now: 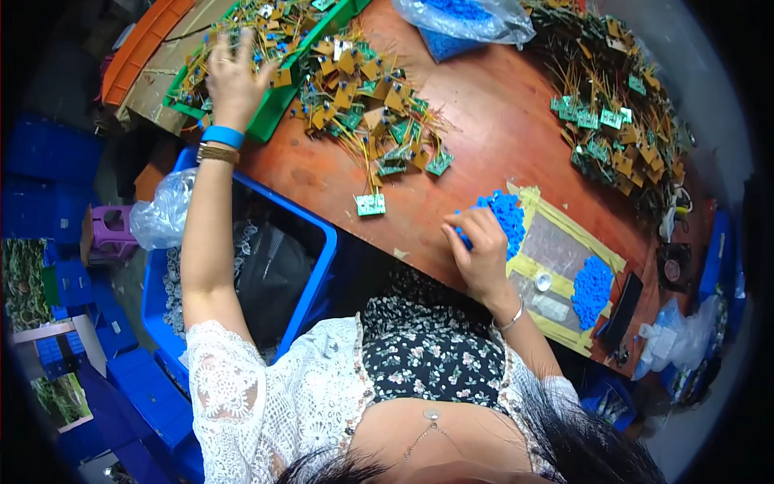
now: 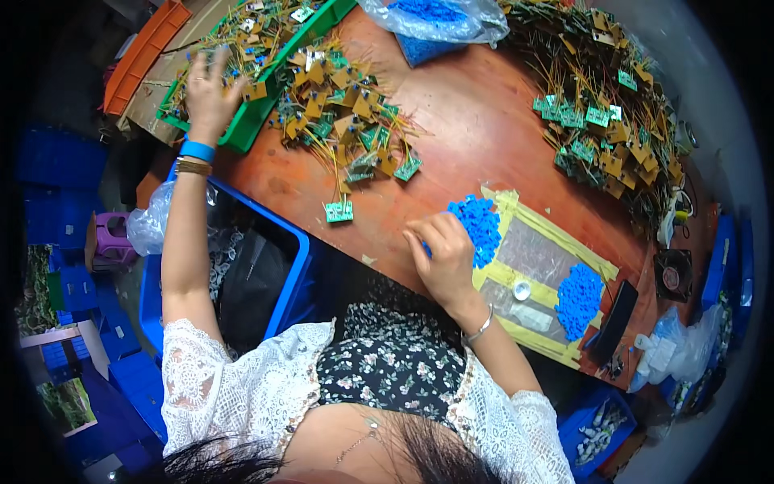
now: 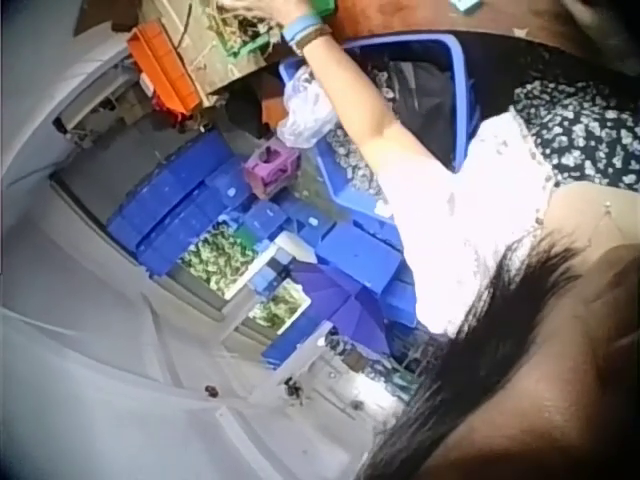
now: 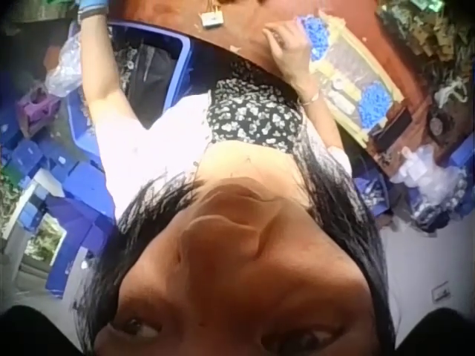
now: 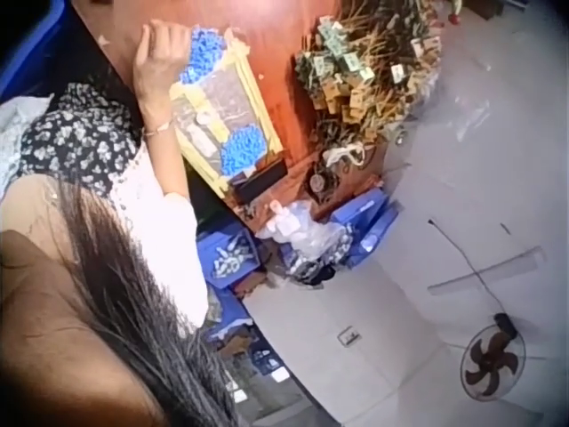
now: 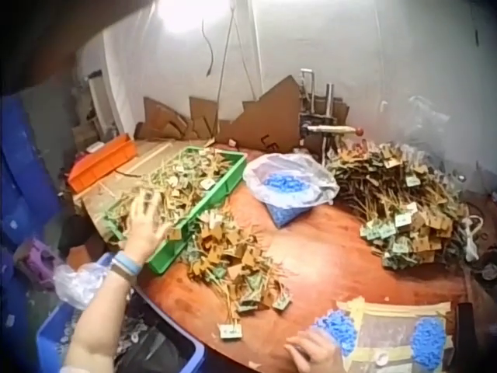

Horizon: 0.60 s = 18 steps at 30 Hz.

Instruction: Assembling small electronic or toy components at a workbench.

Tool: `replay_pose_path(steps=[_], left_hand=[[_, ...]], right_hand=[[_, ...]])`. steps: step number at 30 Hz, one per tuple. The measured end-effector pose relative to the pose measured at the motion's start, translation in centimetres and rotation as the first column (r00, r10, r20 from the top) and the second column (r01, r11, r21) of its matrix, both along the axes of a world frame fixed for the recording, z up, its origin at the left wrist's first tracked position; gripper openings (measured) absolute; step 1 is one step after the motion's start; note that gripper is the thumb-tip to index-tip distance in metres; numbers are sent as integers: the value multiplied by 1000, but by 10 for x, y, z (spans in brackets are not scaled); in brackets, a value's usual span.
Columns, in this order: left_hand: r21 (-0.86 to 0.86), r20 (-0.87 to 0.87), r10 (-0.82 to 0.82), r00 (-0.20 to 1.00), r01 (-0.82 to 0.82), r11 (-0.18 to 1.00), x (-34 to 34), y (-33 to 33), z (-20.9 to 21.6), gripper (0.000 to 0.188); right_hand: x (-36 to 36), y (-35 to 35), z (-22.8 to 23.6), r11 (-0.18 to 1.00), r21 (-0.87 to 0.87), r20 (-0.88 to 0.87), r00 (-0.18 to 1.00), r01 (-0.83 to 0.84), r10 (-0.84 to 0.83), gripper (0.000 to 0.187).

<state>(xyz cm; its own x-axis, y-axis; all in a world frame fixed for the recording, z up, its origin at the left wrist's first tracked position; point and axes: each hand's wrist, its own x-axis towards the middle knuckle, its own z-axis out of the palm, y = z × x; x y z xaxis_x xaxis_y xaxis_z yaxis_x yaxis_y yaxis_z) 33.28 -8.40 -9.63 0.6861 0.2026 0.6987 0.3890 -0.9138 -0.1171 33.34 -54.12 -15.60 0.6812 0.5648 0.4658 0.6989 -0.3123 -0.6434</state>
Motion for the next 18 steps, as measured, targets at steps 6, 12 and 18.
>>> replay_pose_path(steps=[6, 12, 18], left_hand=[[-84, -429, -52, 902, 18, 996, 20, 38, -46, 54], [63, -510, 57, 858, -30, 998, 79, 85, -25, 46], [53, -487, 238, 840, -244, 968, 107, 162, -44, 58]], right_hand=[[0, -11, -10, 997, -75, -32, 999, -21, 19, 10], [6, -18, -15, 994, -96, -47, 997, 59, -64, 11], [20, -21, -1, 986, -144, 56, 995, 86, -78, 12]])
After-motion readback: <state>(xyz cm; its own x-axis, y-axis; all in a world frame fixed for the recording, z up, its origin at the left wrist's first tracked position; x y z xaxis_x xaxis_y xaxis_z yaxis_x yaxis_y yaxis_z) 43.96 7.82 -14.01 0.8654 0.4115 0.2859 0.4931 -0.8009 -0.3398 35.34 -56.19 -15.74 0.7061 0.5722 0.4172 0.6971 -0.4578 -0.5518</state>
